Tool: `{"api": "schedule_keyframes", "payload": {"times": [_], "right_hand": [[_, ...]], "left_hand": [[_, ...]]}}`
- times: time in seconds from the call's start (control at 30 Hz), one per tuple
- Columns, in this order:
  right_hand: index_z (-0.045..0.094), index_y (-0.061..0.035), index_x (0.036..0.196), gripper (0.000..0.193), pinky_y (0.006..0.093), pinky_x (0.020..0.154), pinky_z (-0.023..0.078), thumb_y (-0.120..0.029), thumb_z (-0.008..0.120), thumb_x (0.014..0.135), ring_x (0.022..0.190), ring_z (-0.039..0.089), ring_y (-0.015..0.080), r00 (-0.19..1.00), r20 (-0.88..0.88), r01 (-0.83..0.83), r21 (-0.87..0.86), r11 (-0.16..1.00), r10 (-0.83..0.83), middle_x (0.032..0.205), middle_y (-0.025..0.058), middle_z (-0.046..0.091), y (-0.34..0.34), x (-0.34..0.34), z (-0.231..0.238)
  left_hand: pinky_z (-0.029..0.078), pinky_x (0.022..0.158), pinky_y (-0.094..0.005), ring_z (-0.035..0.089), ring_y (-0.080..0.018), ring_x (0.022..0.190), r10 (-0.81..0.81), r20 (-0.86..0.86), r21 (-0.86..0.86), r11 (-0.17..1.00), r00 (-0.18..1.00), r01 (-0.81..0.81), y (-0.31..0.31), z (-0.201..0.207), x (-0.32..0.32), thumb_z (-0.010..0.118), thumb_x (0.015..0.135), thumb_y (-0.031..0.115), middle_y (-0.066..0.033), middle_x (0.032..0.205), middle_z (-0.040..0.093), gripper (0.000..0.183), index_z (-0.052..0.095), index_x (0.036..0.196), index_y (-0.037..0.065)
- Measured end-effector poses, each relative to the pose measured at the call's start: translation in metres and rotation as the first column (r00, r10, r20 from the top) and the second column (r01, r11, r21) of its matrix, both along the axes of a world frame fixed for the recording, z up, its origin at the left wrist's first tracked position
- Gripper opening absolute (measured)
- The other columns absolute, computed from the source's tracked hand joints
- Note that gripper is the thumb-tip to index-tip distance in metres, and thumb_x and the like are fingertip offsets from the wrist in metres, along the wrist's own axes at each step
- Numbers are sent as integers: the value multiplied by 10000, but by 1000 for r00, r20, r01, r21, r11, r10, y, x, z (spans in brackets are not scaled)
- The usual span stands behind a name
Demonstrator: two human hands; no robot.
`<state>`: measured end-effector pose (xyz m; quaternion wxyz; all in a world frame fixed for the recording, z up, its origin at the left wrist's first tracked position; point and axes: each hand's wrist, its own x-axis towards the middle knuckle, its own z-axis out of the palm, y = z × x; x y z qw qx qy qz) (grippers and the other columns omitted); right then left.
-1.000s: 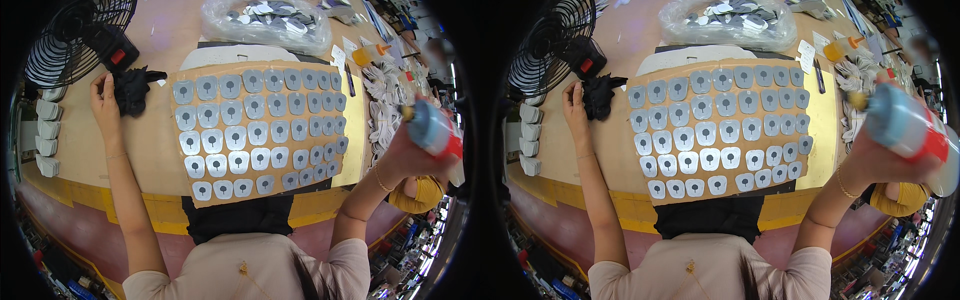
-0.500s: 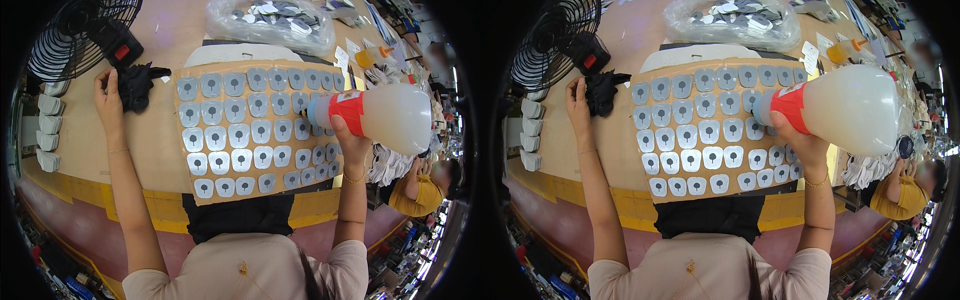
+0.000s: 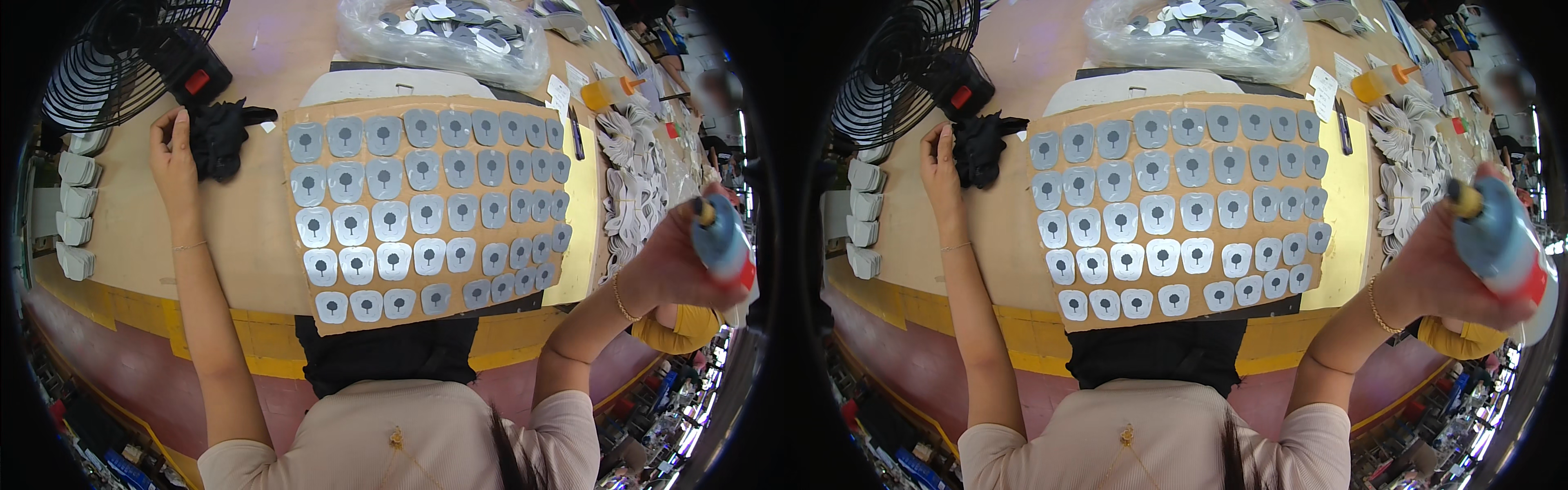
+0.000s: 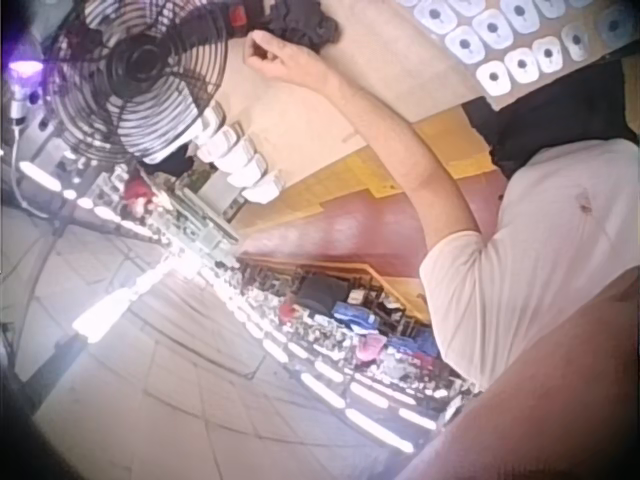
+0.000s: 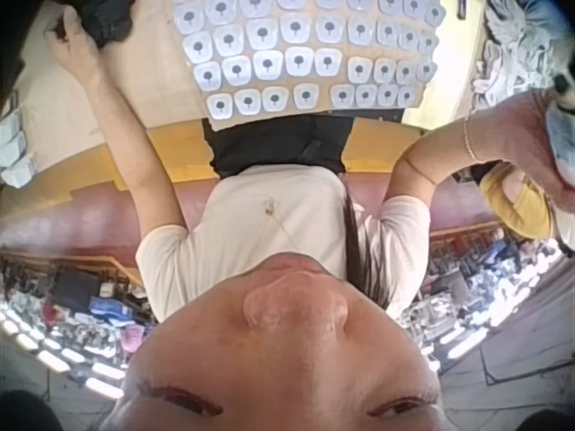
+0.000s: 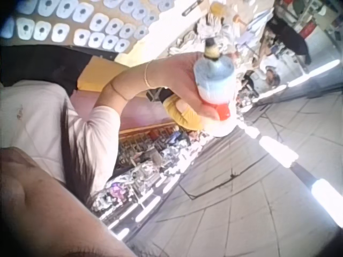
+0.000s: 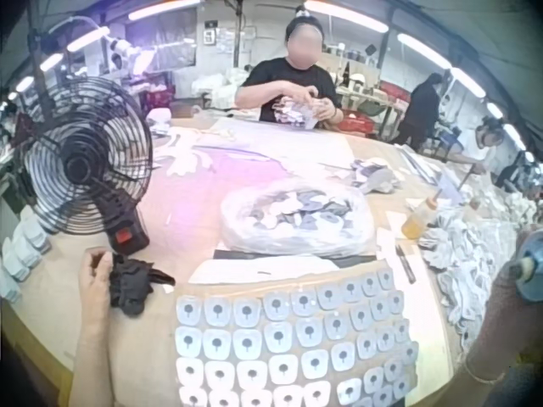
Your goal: The person uses a squeeze bottle to apply a small amount of liquid to the center of each gray square on a cardboard sheet. The person holds a black cloth in the left hand throughout the task.
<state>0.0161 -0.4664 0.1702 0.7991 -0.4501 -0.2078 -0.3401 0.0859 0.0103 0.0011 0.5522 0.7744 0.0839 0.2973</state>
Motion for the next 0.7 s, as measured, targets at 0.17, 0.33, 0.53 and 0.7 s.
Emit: {"api": "schedule_keyframes", "payload": {"times": [0.17,0.33,0.53,0.7], "right_hand": [[489,30,1036,674,452,861,436,-532,583,676,976,527,368,913,-102,396,-26,918,-396,997,169,544,16,4,-20],[459,-2,1085,445,278,775,463,-134,673,718,888,551,159,853,-189,235,-691,683,-486,1015,88,535,32,6,-89],[521,2,978,421,264,674,490,-184,730,663,760,576,148,818,-189,177,-816,550,-544,873,76,581,57,14,-88],[526,1,969,415,268,687,487,-187,732,662,764,574,147,818,-204,146,-830,538,-538,874,73,582,57,16,-89]], "left_hand": [[382,786,-231,487,-117,855,4,-10,30,1000,1000,-3,-1,0,2,533,846,221,-59,904,546,256,545,941,-17],[382,775,-227,488,-113,840,13,-6,55,998,1000,-13,-1,1,0,536,844,215,-59,901,549,252,546,938,-19],[386,751,-216,488,-103,814,5,-2,29,1000,1000,-5,-2,2,0,539,843,208,-49,878,550,246,546,935,-20],[385,748,-216,485,-101,812,3,-2,9,1000,1000,-3,-2,3,-1,541,842,208,-47,875,549,245,548,931,-20]]}}
